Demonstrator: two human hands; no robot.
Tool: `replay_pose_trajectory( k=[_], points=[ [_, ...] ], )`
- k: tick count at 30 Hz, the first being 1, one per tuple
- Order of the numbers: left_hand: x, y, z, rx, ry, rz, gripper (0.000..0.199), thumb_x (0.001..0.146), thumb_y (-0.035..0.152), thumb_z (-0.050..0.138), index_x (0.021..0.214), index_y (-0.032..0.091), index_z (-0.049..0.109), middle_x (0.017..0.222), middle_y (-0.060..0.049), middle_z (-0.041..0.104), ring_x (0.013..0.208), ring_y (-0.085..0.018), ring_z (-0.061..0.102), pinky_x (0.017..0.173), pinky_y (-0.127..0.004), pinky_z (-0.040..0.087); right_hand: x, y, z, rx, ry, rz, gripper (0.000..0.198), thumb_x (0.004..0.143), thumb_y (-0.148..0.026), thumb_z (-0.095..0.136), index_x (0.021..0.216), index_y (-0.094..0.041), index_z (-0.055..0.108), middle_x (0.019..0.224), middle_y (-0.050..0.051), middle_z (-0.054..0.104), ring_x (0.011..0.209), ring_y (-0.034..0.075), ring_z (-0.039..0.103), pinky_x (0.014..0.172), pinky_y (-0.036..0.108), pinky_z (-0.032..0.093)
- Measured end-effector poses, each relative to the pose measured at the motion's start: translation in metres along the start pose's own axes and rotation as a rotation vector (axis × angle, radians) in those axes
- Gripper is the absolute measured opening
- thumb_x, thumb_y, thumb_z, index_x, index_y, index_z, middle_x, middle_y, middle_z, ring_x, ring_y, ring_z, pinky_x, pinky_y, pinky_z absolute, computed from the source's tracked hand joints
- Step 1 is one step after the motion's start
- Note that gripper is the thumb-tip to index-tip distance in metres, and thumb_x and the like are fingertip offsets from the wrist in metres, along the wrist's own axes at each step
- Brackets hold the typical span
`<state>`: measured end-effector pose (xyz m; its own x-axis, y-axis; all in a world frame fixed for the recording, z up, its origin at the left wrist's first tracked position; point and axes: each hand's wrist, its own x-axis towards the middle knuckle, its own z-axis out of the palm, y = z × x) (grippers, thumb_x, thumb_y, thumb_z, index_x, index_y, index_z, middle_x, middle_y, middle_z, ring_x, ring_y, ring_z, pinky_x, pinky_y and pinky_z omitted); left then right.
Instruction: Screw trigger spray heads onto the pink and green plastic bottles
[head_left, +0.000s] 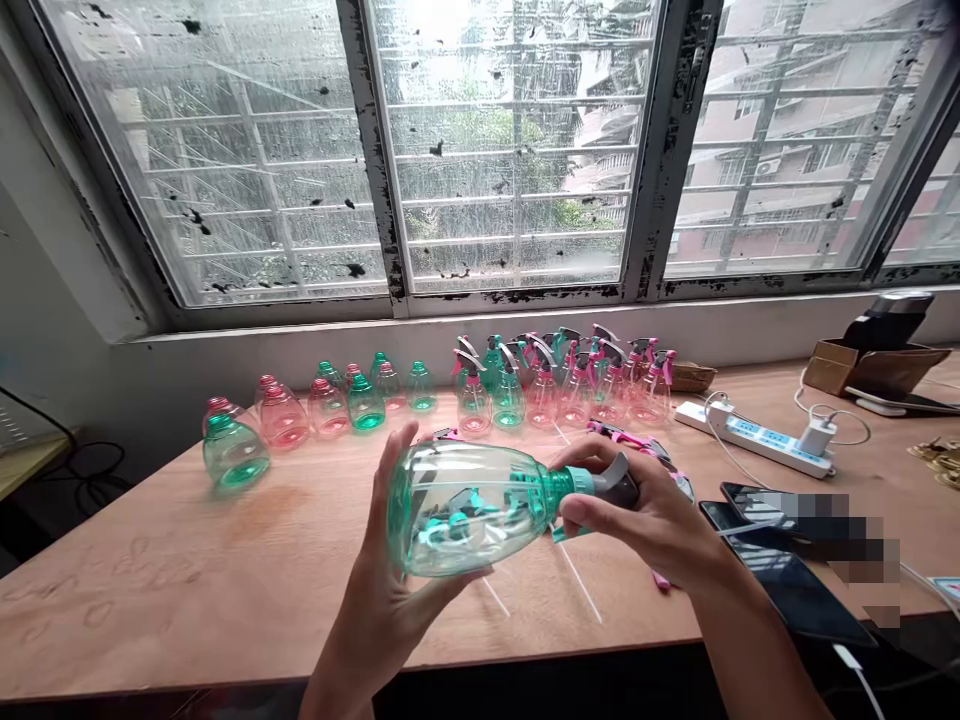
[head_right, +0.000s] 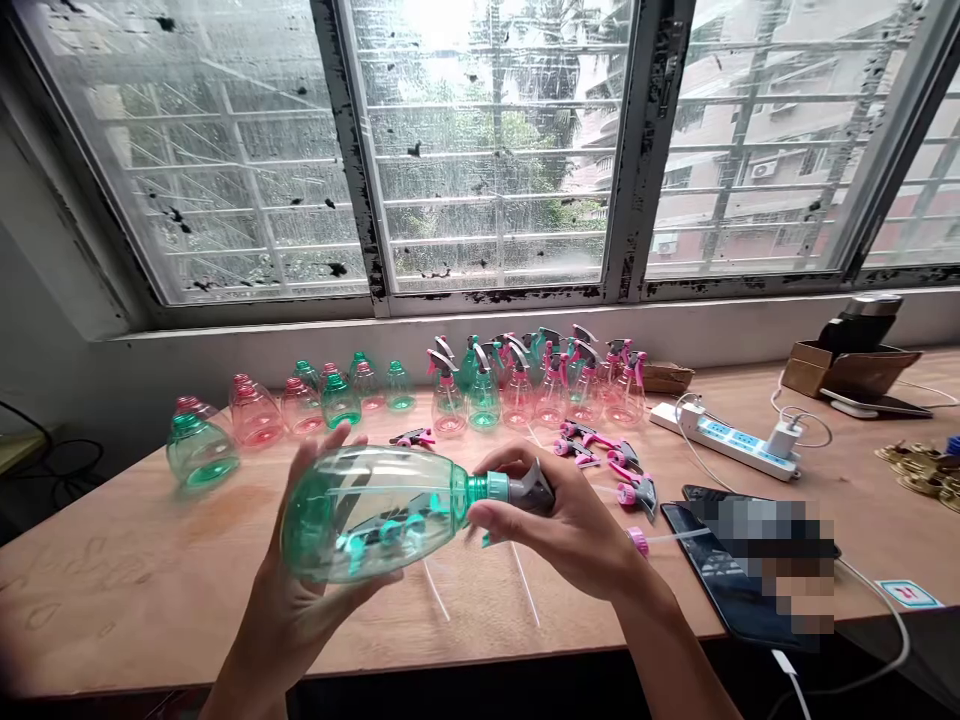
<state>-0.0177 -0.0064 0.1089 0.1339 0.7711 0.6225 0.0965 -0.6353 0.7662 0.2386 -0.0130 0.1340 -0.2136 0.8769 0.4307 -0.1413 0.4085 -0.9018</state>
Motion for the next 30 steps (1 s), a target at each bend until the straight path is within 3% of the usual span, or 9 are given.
replay_pose_trajectory(
  k=[3,5,7,11,16,18,20,23,30],
  points=[
    [-0.0026,-0.0034,0.0002,0.027,0.018,0.020,0.099,0.096,0.031,0.079,0.167,0.057,0.015,0.180,-0.002,0.026,0.161,-0.035,0.038,0.120,-0.054,0.048,0.0002,0.0002,0.0008,0.032,-0.018,0.015,0.022,0.091,-0.035,0.088,0.102,-0.021,0.075,0.085,-0.001,0.074,0.071,0.010,0.072,0.065,0.018,0.062],
    [-0.0024,-0.0059,-0.0012,-0.008,-0.001,-0.005,0.108,0.091,0.033,0.084,0.168,0.055,0.010,0.181,-0.002,0.022,0.161,-0.036,0.036,0.121,-0.054,0.048,-0.0001,-0.0003,0.0009,0.012,-0.012,0.011,0.022,0.089,-0.032,0.089,0.101,-0.021,0.075,0.085,-0.001,0.074,0.071,0.010,0.072,0.064,0.017,0.061],
    [-0.0009,-0.0075,-0.0035,-0.068,-0.061,-0.035,0.116,0.084,0.037,0.090,0.169,0.051,0.013,0.180,-0.005,0.024,0.161,-0.038,0.037,0.120,-0.052,0.050,-0.0005,-0.0007,0.0006,-0.025,-0.007,0.003,0.023,0.088,-0.029,0.091,0.102,-0.021,0.074,0.086,-0.002,0.075,0.070,0.010,0.071,0.062,0.015,0.058],
    [-0.0001,-0.0064,-0.0048,-0.083,-0.103,-0.046,0.109,0.083,0.038,0.091,0.169,0.044,0.025,0.178,-0.008,0.030,0.160,-0.039,0.036,0.121,-0.050,0.049,-0.0005,0.0000,-0.0006,-0.070,0.004,0.001,0.026,0.086,-0.028,0.092,0.104,-0.021,0.074,0.085,0.000,0.075,0.070,0.011,0.071,0.059,0.017,0.056],
    [-0.0043,-0.0047,0.0014,0.001,-0.042,0.000,0.097,0.100,0.030,0.072,0.167,0.058,0.009,0.181,-0.002,0.021,0.159,-0.034,0.040,0.122,-0.057,0.046,0.0007,0.0010,-0.0006,-0.020,0.016,0.041,0.028,0.089,-0.038,0.089,0.103,-0.019,0.074,0.083,0.001,0.075,0.070,0.014,0.072,0.065,0.024,0.062],
    [-0.0043,-0.0044,0.0033,-0.002,-0.041,-0.006,0.101,0.098,0.033,0.075,0.167,0.057,0.006,0.181,-0.002,0.020,0.161,-0.035,0.036,0.123,-0.057,0.044,0.0008,0.0003,-0.0005,-0.045,0.021,0.037,0.028,0.088,-0.038,0.090,0.103,-0.020,0.075,0.083,0.001,0.075,0.069,0.014,0.071,0.064,0.023,0.060],
    [-0.0033,-0.0032,0.0040,-0.037,-0.055,-0.024,0.109,0.091,0.040,0.083,0.170,0.050,0.009,0.181,-0.005,0.020,0.163,-0.038,0.031,0.124,-0.057,0.043,0.0007,-0.0008,-0.0007,-0.064,0.029,0.016,0.027,0.087,-0.035,0.091,0.102,-0.020,0.076,0.082,0.001,0.075,0.068,0.013,0.071,0.061,0.022,0.057],
    [-0.0015,-0.0003,0.0039,-0.080,-0.068,-0.051,0.104,0.086,0.046,0.087,0.170,0.041,0.025,0.179,-0.008,0.026,0.161,-0.041,0.033,0.125,-0.055,0.044,0.0002,-0.0015,-0.0018,-0.053,0.028,-0.013,0.026,0.086,-0.032,0.092,0.102,-0.020,0.076,0.082,0.000,0.075,0.070,0.013,0.072,0.061,0.020,0.055],
    [-0.0026,-0.0034,0.0027,-0.006,-0.043,0.023,0.094,0.102,0.028,0.070,0.165,0.061,0.010,0.181,0.000,0.021,0.158,-0.034,0.043,0.116,-0.052,0.053,-0.0007,-0.0001,-0.0032,-0.026,0.018,0.031,0.029,0.090,-0.041,0.088,0.103,-0.019,0.075,0.082,0.001,0.074,0.068,0.013,0.072,0.064,0.022,0.060]
  ],
)
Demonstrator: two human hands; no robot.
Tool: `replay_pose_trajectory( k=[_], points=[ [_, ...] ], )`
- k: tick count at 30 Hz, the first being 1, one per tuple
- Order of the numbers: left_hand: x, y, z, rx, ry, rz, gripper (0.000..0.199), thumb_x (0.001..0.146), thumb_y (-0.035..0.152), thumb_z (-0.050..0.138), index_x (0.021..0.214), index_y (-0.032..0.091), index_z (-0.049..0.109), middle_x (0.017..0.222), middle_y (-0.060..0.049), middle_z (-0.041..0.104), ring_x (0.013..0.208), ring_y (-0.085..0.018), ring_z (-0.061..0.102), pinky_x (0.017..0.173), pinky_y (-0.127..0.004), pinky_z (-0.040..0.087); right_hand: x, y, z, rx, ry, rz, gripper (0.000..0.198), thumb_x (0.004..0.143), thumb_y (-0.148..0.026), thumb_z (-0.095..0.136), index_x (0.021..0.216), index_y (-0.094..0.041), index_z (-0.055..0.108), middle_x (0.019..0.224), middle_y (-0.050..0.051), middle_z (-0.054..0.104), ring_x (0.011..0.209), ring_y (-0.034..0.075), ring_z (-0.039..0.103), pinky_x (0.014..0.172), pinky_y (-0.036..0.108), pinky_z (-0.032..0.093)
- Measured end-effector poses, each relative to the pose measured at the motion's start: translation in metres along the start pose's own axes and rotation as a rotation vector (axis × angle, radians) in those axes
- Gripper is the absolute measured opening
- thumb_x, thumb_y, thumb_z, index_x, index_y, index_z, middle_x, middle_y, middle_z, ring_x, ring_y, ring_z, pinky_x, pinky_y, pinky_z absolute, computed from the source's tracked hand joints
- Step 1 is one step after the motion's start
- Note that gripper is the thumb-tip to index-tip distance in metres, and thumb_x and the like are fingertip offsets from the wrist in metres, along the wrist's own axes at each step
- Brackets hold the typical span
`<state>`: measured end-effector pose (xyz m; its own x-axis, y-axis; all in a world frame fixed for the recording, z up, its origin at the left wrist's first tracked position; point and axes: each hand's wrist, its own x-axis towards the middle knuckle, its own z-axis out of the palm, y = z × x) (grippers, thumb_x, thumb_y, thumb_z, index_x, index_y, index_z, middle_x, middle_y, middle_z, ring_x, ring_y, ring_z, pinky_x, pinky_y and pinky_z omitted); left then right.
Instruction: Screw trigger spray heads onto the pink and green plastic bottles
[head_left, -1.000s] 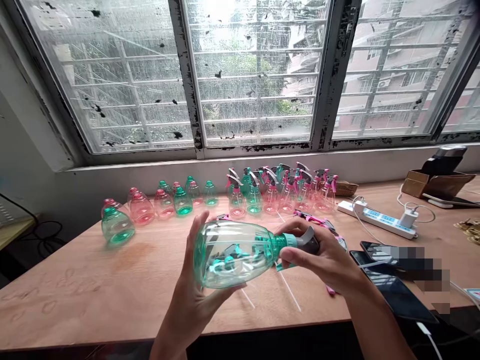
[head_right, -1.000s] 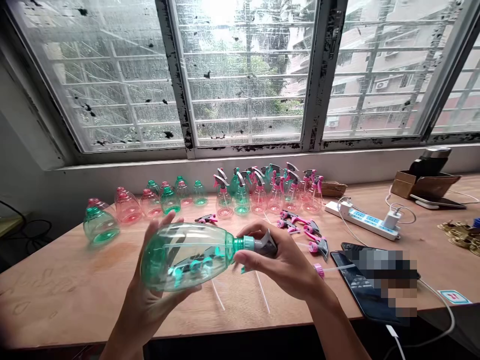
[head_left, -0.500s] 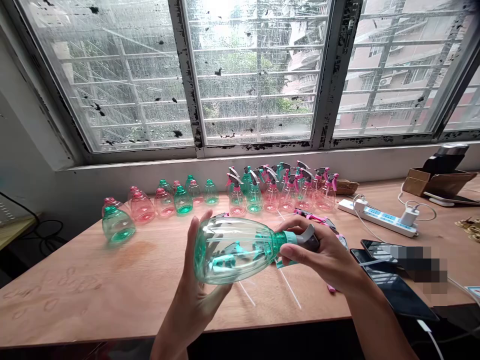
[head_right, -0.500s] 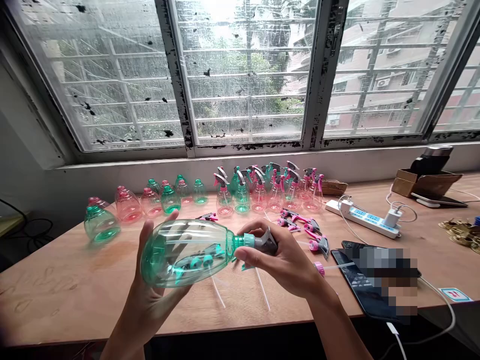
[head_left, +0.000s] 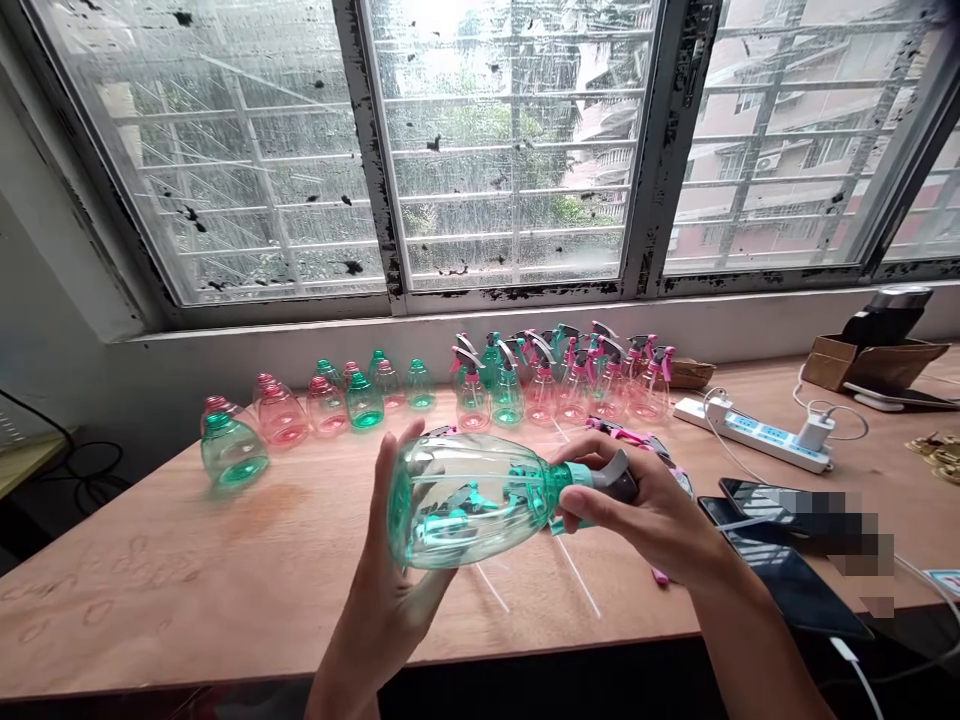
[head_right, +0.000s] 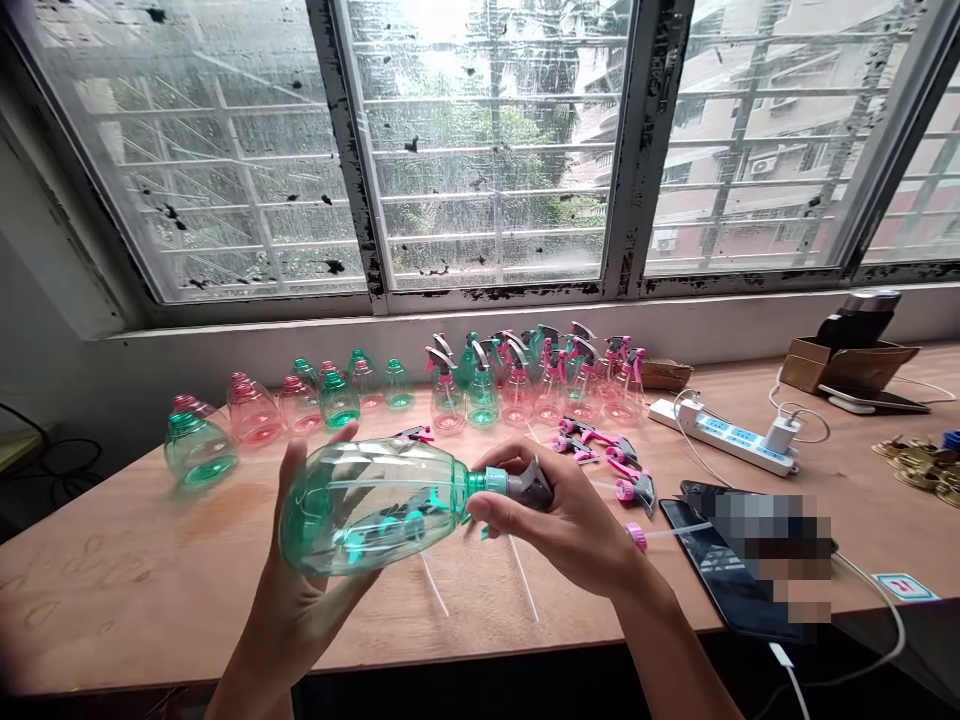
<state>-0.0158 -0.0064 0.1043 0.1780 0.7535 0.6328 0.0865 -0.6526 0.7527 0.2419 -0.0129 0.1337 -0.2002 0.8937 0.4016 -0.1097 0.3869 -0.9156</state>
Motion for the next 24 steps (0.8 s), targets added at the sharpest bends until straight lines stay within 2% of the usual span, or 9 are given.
replay_pose_trajectory(
  k=[2,4,7,10,13,16,19,21,24],
  points=[
    [0.0012,-0.0012,-0.0015,-0.027,-0.033,-0.018,0.101,0.097,0.032,0.078,0.166,0.060,0.010,0.181,-0.001,0.022,0.158,-0.036,0.042,0.116,-0.051,0.053,-0.0001,-0.0009,0.0005,-0.025,0.000,-0.004,0.029,0.089,-0.041,0.089,0.103,-0.019,0.075,0.081,0.001,0.072,0.068,0.012,0.070,0.063,0.022,0.058],
    [0.0028,-0.0011,-0.0033,-0.065,-0.087,-0.040,0.106,0.089,0.038,0.085,0.169,0.052,0.016,0.178,-0.004,0.031,0.159,-0.039,0.040,0.118,-0.052,0.052,-0.0001,-0.0018,0.0010,-0.050,0.011,-0.010,0.029,0.087,-0.039,0.090,0.102,-0.019,0.075,0.080,0.000,0.071,0.068,0.013,0.067,0.060,0.022,0.055],
    [0.0033,0.0002,-0.0042,-0.060,-0.088,-0.072,0.105,0.086,0.042,0.088,0.169,0.042,0.025,0.174,-0.008,0.038,0.158,-0.043,0.039,0.119,-0.053,0.051,0.0003,-0.0013,0.0012,-0.054,0.026,-0.013,0.032,0.085,-0.040,0.092,0.101,-0.018,0.076,0.081,0.002,0.072,0.068,0.014,0.068,0.059,0.023,0.056],
    [0.0004,0.0002,-0.0025,0.016,-0.015,-0.045,0.098,0.094,0.037,0.080,0.168,0.052,0.018,0.179,-0.004,0.026,0.158,-0.039,0.040,0.121,-0.056,0.047,0.0009,0.0012,0.0007,-0.002,0.046,0.005,0.034,0.085,-0.043,0.091,0.101,-0.018,0.075,0.082,0.002,0.072,0.066,0.015,0.071,0.061,0.026,0.060],
    [-0.0014,-0.0004,0.0001,0.058,0.005,-0.016,0.089,0.103,0.031,0.067,0.165,0.062,0.012,0.180,0.002,0.024,0.161,-0.033,0.037,0.127,-0.058,0.038,0.0007,0.0024,0.0001,0.017,0.048,0.018,0.033,0.085,-0.043,0.091,0.101,-0.019,0.075,0.079,0.000,0.071,0.065,0.015,0.072,0.062,0.025,0.061],
    [0.0011,0.0016,0.0019,0.024,-0.011,-0.052,0.098,0.096,0.038,0.077,0.169,0.053,0.012,0.180,-0.002,0.025,0.160,-0.037,0.037,0.126,-0.057,0.040,-0.0002,0.0014,-0.0001,-0.014,0.033,0.006,0.029,0.087,-0.040,0.090,0.103,-0.020,0.075,0.080,0.000,0.072,0.067,0.014,0.070,0.062,0.023,0.057],
    [0.0045,0.0046,0.0023,0.002,-0.020,-0.086,0.103,0.086,0.044,0.086,0.169,0.042,0.025,0.177,-0.008,0.031,0.159,-0.041,0.037,0.126,-0.054,0.043,-0.0005,0.0003,-0.0002,-0.035,0.021,-0.011,0.027,0.089,-0.038,0.089,0.104,-0.020,0.075,0.083,0.001,0.073,0.069,0.013,0.068,0.062,0.022,0.054],
    [0.0048,0.0046,0.0020,0.015,0.000,-0.074,0.101,0.087,0.040,0.086,0.168,0.046,0.026,0.178,-0.006,0.028,0.160,-0.040,0.036,0.125,-0.054,0.043,-0.0001,0.0003,-0.0002,-0.023,0.029,-0.007,0.028,0.088,-0.038,0.089,0.104,-0.020,0.075,0.083,0.001,0.073,0.069,0.013,0.069,0.062,0.023,0.056],
    [0.0024,0.0012,0.0014,0.038,0.019,-0.026,0.093,0.099,0.032,0.074,0.166,0.058,0.016,0.181,-0.001,0.021,0.160,-0.035,0.039,0.122,-0.054,0.046,0.0008,-0.0002,0.0005,0.010,0.016,0.011,0.030,0.088,-0.040,0.089,0.103,-0.019,0.074,0.082,0.001,0.073,0.067,0.014,0.071,0.063,0.024,0.059]
  ],
)
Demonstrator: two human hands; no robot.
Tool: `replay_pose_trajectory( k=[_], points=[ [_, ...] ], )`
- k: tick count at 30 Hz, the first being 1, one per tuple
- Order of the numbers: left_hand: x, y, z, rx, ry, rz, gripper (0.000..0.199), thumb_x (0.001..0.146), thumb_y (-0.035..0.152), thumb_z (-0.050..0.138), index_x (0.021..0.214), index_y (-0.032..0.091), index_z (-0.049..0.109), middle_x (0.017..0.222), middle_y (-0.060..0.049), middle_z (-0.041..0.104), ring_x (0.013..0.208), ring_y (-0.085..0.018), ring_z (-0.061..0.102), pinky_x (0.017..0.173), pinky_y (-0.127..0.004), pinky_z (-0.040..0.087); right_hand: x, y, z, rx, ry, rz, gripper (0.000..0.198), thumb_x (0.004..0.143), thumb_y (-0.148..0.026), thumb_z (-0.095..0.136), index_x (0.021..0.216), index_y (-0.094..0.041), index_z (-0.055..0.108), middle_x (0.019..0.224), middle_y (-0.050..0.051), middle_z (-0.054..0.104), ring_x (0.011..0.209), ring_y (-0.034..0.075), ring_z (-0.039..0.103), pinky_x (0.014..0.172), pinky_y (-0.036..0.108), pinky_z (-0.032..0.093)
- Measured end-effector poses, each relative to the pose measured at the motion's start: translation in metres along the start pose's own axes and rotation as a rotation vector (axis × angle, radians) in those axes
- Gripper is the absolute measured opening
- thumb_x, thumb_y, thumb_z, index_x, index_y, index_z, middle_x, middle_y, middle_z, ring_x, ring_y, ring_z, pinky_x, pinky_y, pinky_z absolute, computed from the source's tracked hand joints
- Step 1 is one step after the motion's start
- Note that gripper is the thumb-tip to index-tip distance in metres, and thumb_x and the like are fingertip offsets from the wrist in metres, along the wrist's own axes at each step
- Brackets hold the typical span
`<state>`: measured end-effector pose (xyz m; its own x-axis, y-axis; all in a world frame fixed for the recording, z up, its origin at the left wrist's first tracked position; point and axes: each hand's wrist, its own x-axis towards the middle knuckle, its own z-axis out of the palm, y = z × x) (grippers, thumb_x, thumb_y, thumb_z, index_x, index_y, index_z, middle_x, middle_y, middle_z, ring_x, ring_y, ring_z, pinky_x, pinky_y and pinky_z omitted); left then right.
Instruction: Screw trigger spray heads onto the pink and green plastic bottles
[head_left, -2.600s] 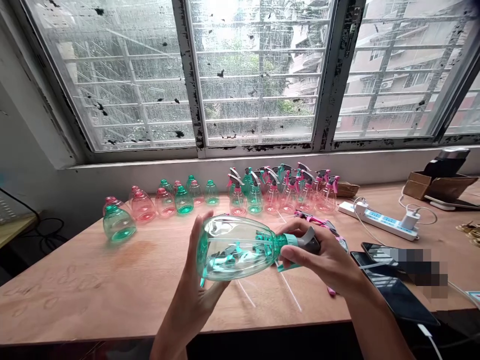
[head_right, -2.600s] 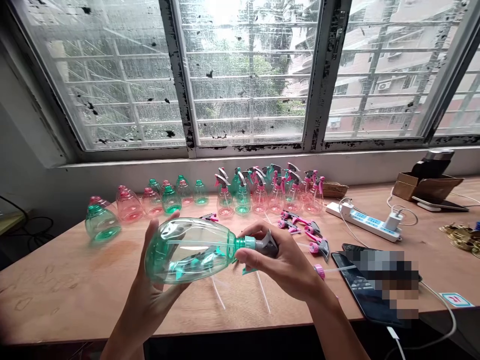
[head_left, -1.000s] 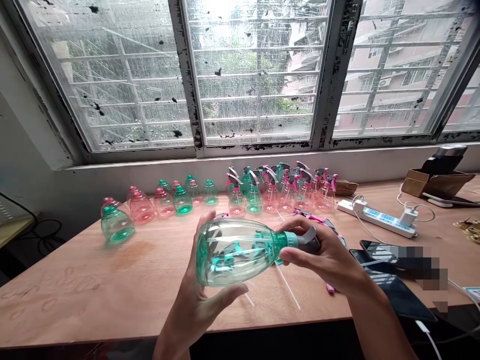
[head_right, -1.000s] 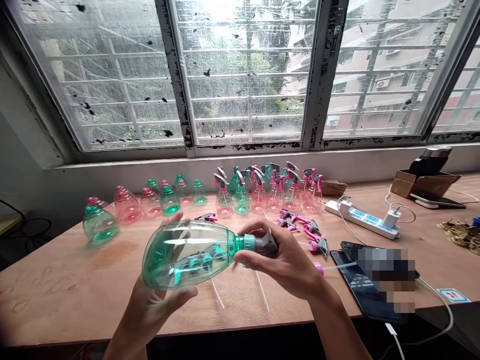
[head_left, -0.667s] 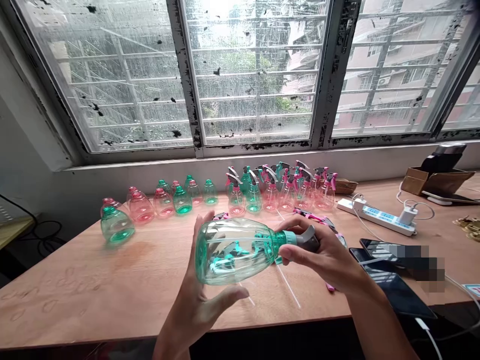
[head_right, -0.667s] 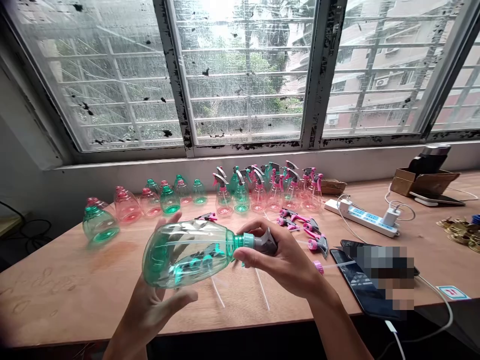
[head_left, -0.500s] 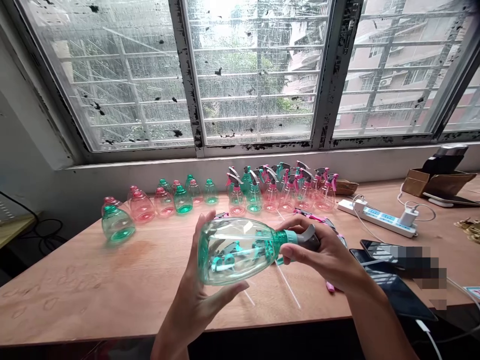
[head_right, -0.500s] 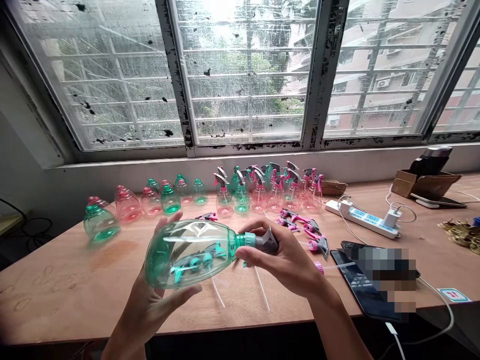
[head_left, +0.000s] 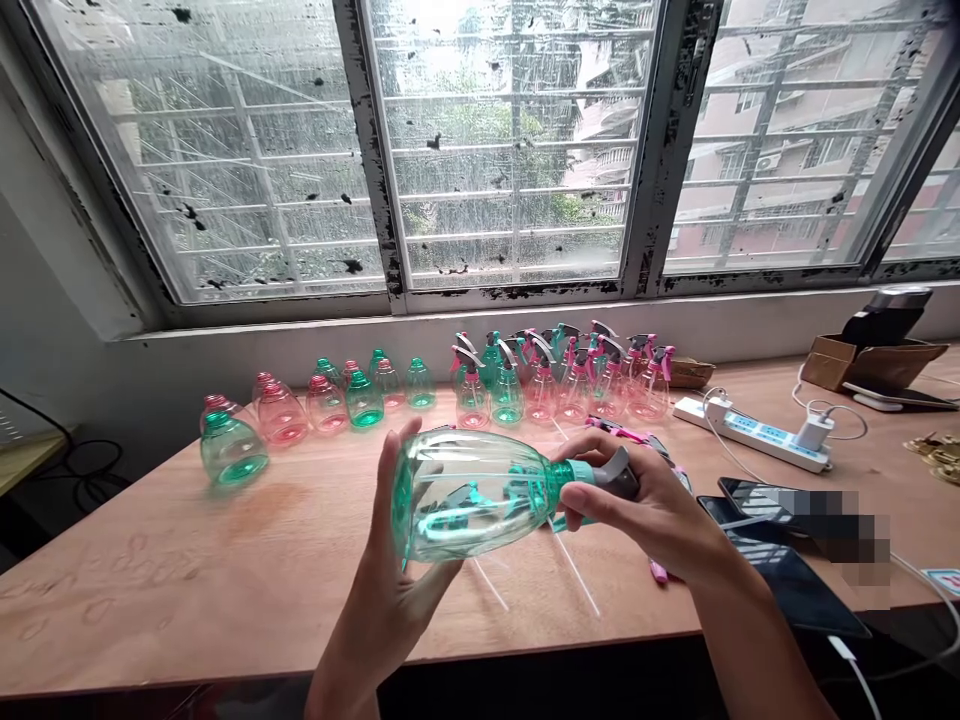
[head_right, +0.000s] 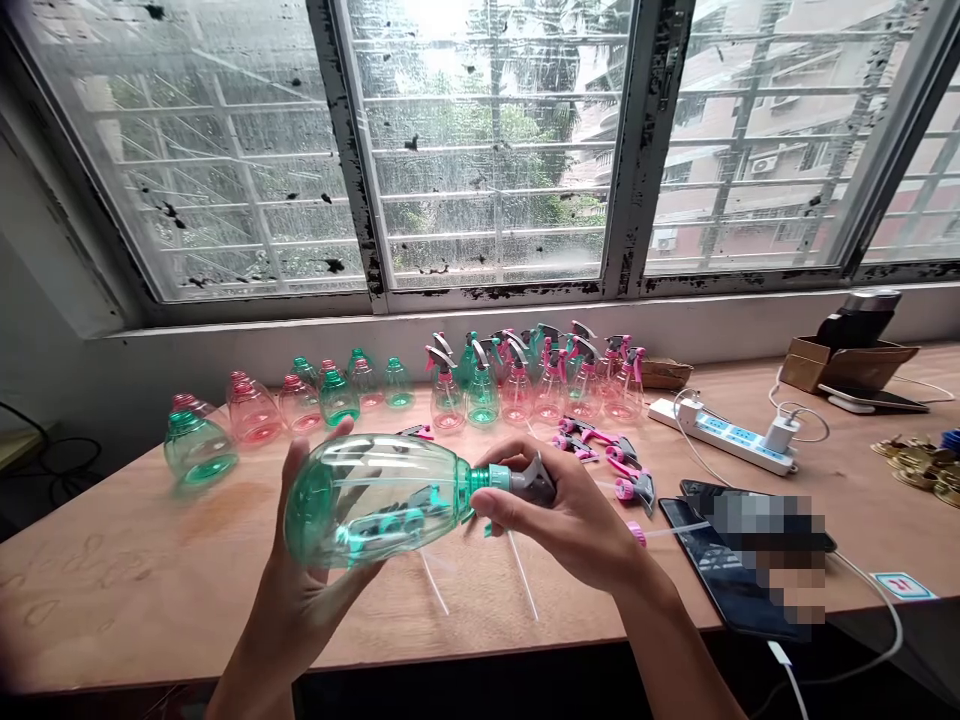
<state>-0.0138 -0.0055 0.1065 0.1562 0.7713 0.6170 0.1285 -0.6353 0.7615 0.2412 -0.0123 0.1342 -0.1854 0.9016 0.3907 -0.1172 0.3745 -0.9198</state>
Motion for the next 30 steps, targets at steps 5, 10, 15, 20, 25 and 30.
replay_pose_trajectory(
  k=[5,10,15,20,25,30],
  points=[
    [-0.0008,-0.0009,-0.0002,-0.031,-0.025,-0.017,0.109,0.092,0.041,0.081,0.170,0.051,0.006,0.181,-0.006,0.022,0.158,-0.038,0.041,0.121,-0.055,0.047,0.0002,-0.0038,0.0017,-0.054,-0.023,-0.016,0.029,0.089,-0.040,0.088,0.102,-0.019,0.074,0.082,0.002,0.073,0.069,0.014,0.068,0.063,0.025,0.057],
    [0.0009,0.0036,-0.0018,-0.044,-0.021,-0.059,0.099,0.088,0.045,0.084,0.169,0.043,0.026,0.178,-0.008,0.030,0.157,-0.041,0.041,0.120,-0.054,0.049,-0.0001,-0.0024,0.0010,-0.065,-0.021,-0.018,0.031,0.089,-0.043,0.088,0.103,-0.019,0.073,0.082,0.002,0.074,0.068,0.016,0.070,0.062,0.027,0.058],
    [-0.0020,-0.0014,-0.0027,0.023,0.011,0.023,0.091,0.101,0.032,0.071,0.167,0.056,0.014,0.181,-0.002,0.023,0.159,-0.035,0.040,0.122,-0.055,0.044,-0.0002,0.0003,0.0011,-0.022,-0.004,-0.009,0.033,0.088,-0.044,0.088,0.103,-0.019,0.074,0.080,0.002,0.073,0.065,0.015,0.070,0.062,0.027,0.058],
    [0.0000,0.0007,-0.0018,-0.101,-0.040,-0.038,0.108,0.084,0.047,0.089,0.169,0.045,0.023,0.180,-0.006,0.023,0.161,-0.042,0.035,0.118,-0.051,0.052,-0.0005,-0.0034,0.0029,-0.051,-0.019,-0.035,0.027,0.088,-0.037,0.089,0.101,-0.019,0.074,0.082,0.001,0.073,0.069,0.014,0.070,0.061,0.023,0.056],
    [-0.0018,0.0019,-0.0023,-0.024,0.001,0.014,0.097,0.094,0.032,0.080,0.166,0.056,0.021,0.181,0.000,0.021,0.164,-0.036,0.028,0.121,-0.051,0.048,0.0006,-0.0020,0.0019,-0.016,-0.034,-0.003,0.028,0.089,-0.039,0.088,0.102,-0.019,0.074,0.082,0.001,0.074,0.068,0.013,0.070,0.063,0.023,0.059],
    [-0.0041,0.0004,-0.0011,-0.037,-0.003,0.002,0.098,0.098,0.035,0.075,0.168,0.056,0.010,0.181,-0.002,0.023,0.160,-0.037,0.038,0.124,-0.056,0.043,0.0004,0.0002,0.0019,0.013,0.006,-0.019,0.027,0.088,-0.037,0.089,0.103,-0.019,0.075,0.082,0.000,0.073,0.067,0.013,0.070,0.062,0.023,0.058]
  ],
)
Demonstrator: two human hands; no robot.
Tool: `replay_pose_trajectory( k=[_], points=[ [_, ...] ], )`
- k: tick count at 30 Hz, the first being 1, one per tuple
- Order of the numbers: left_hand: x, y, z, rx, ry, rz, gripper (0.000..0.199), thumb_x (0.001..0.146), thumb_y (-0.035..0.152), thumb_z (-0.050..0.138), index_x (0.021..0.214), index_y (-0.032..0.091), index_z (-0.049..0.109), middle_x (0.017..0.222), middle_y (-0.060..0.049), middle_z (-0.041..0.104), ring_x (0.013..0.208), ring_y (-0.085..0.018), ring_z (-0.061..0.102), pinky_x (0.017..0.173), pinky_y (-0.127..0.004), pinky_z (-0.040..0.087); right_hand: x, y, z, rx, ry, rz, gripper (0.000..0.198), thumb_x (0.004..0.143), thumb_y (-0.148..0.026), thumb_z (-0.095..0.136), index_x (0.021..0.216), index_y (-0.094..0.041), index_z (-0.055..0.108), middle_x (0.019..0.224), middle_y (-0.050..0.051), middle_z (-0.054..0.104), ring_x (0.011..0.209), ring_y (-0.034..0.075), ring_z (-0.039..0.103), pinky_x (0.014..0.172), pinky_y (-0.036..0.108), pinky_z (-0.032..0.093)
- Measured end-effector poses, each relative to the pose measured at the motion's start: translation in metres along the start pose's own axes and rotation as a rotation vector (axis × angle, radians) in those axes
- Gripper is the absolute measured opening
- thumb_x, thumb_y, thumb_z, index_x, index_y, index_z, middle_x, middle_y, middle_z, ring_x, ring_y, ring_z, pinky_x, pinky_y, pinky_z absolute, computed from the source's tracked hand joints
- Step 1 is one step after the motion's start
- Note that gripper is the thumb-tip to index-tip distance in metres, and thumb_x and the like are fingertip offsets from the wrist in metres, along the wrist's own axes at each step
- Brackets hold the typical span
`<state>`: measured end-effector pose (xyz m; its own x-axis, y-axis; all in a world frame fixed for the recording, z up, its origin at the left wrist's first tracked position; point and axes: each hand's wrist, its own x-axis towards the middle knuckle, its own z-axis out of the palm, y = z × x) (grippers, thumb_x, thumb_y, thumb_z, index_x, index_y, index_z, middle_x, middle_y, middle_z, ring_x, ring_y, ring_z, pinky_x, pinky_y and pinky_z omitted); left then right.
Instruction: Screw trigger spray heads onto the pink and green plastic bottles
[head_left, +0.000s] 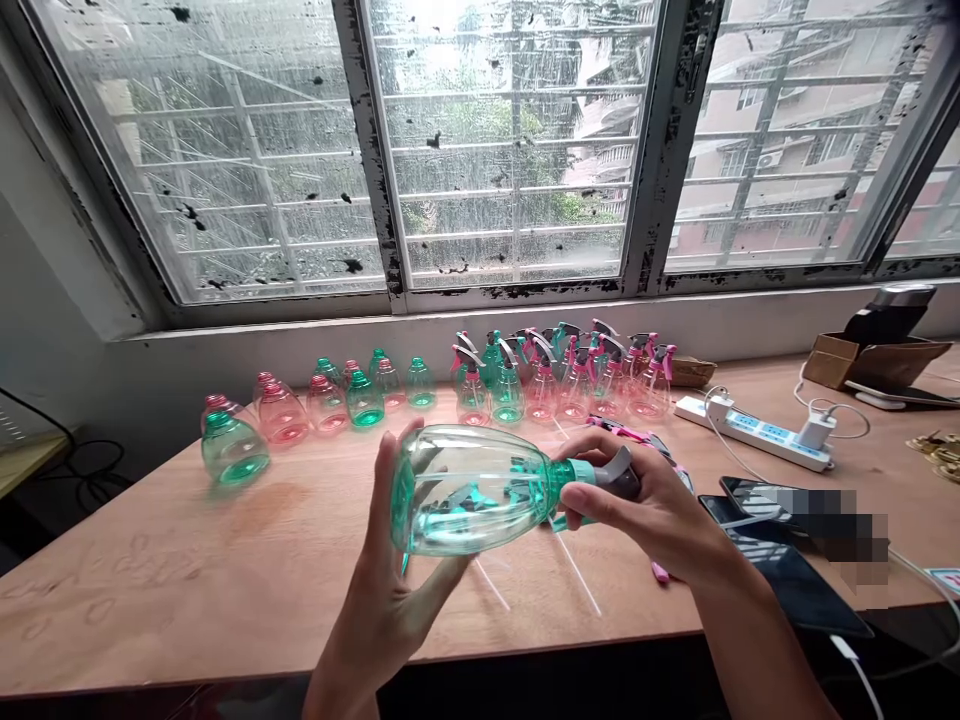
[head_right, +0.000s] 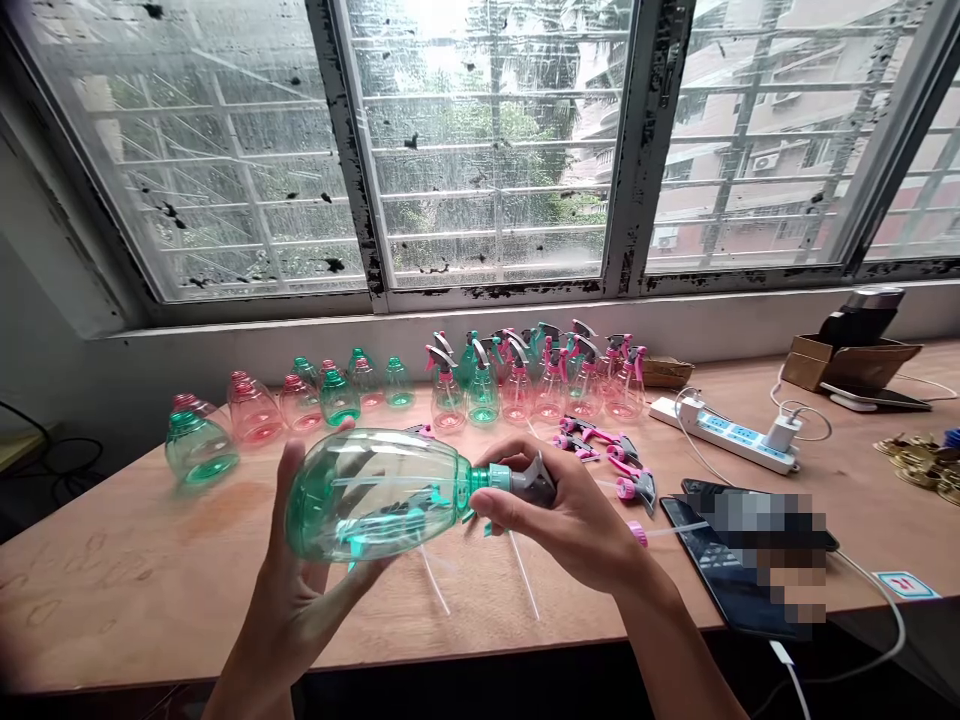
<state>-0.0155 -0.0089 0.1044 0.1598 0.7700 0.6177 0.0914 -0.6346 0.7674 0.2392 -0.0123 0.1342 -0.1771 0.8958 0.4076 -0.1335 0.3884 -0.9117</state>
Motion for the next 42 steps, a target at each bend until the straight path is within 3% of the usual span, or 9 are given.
replay_pose_trajectory(
  k=[5,11,14,18,24,27,32,37,42],
  points=[
    [0.0044,0.0040,-0.0019,-0.107,-0.051,-0.054,0.106,0.082,0.050,0.089,0.169,0.040,0.029,0.180,-0.010,0.025,0.161,-0.045,0.033,0.115,-0.051,0.055,-0.0005,-0.0024,0.0003,-0.060,-0.021,-0.041,0.025,0.086,-0.030,0.091,0.102,-0.020,0.075,0.083,0.001,0.074,0.069,0.012,0.069,0.058,0.019,0.053],
    [0.0011,-0.0024,-0.0040,0.058,-0.020,0.017,0.086,0.104,0.031,0.067,0.166,0.059,0.014,0.181,0.001,0.024,0.160,-0.033,0.038,0.125,-0.055,0.041,0.0005,0.0004,-0.0009,-0.006,-0.002,0.000,0.027,0.088,-0.039,0.089,0.100,-0.019,0.076,0.080,0.001,0.075,0.067,0.012,0.070,0.063,0.021,0.060],
    [0.0014,-0.0031,-0.0019,-0.005,-0.050,-0.016,0.100,0.096,0.038,0.078,0.168,0.056,0.010,0.181,-0.001,0.020,0.161,-0.036,0.037,0.125,-0.055,0.042,-0.0002,0.0017,-0.0011,-0.019,0.011,-0.024,0.026,0.087,-0.037,0.091,0.101,-0.020,0.077,0.080,0.001,0.075,0.067,0.012,0.068,0.061,0.019,0.057],
    [0.0044,0.0015,-0.0004,-0.072,-0.089,-0.083,0.104,0.086,0.048,0.087,0.169,0.045,0.024,0.177,-0.007,0.033,0.158,-0.041,0.039,0.124,-0.054,0.044,-0.0011,0.0031,-0.0031,-0.055,0.020,-0.031,0.028,0.085,-0.035,0.093,0.103,-0.020,0.077,0.083,0.001,0.074,0.069,0.011,0.068,0.059,0.018,0.053],
    [0.0012,-0.0007,-0.0005,0.010,-0.025,-0.001,0.089,0.103,0.032,0.069,0.164,0.065,0.013,0.180,0.006,0.023,0.164,-0.031,0.031,0.129,-0.057,0.035,-0.0003,0.0060,-0.0051,-0.032,0.037,0.017,0.031,0.087,-0.043,0.090,0.101,-0.020,0.076,0.079,0.000,0.073,0.067,0.013,0.071,0.063,0.022,0.060],
    [0.0016,-0.0012,0.0001,-0.005,-0.040,-0.025,0.097,0.098,0.038,0.076,0.166,0.061,0.011,0.181,0.004,0.022,0.164,-0.034,0.030,0.129,-0.057,0.034,-0.0006,0.0040,-0.0042,-0.045,0.023,-0.002,0.029,0.087,-0.040,0.091,0.102,-0.020,0.077,0.079,0.001,0.073,0.067,0.012,0.068,0.061,0.020,0.056],
    [0.0055,0.0012,-0.0003,-0.029,-0.068,-0.056,0.100,0.089,0.042,0.085,0.169,0.044,0.025,0.178,-0.007,0.030,0.162,-0.042,0.031,0.126,-0.058,0.040,-0.0018,0.0009,-0.0052,-0.071,0.013,-0.005,0.028,0.085,-0.035,0.093,0.102,-0.019,0.077,0.084,0.001,0.075,0.069,0.012,0.068,0.061,0.020,0.056],
    [0.0023,-0.0031,-0.0016,0.021,-0.051,0.035,0.089,0.103,0.030,0.067,0.167,0.058,0.012,0.182,0.000,0.018,0.162,-0.036,0.033,0.125,-0.061,0.039,-0.0015,0.0003,-0.0062,-0.035,-0.009,0.040,0.030,0.087,-0.042,0.090,0.099,-0.018,0.076,0.083,0.002,0.075,0.071,0.014,0.070,0.064,0.023,0.061],
    [0.0011,-0.0051,-0.0020,-0.099,-0.098,-0.041,0.106,0.092,0.041,0.082,0.168,0.055,0.010,0.183,-0.002,0.013,0.162,-0.039,0.033,0.123,-0.055,0.045,-0.0012,-0.0011,-0.0062,-0.095,-0.026,-0.005,0.026,0.087,-0.035,0.091,0.102,-0.020,0.076,0.083,0.001,0.075,0.069,0.010,0.066,0.059,0.017,0.052]
  ],
)
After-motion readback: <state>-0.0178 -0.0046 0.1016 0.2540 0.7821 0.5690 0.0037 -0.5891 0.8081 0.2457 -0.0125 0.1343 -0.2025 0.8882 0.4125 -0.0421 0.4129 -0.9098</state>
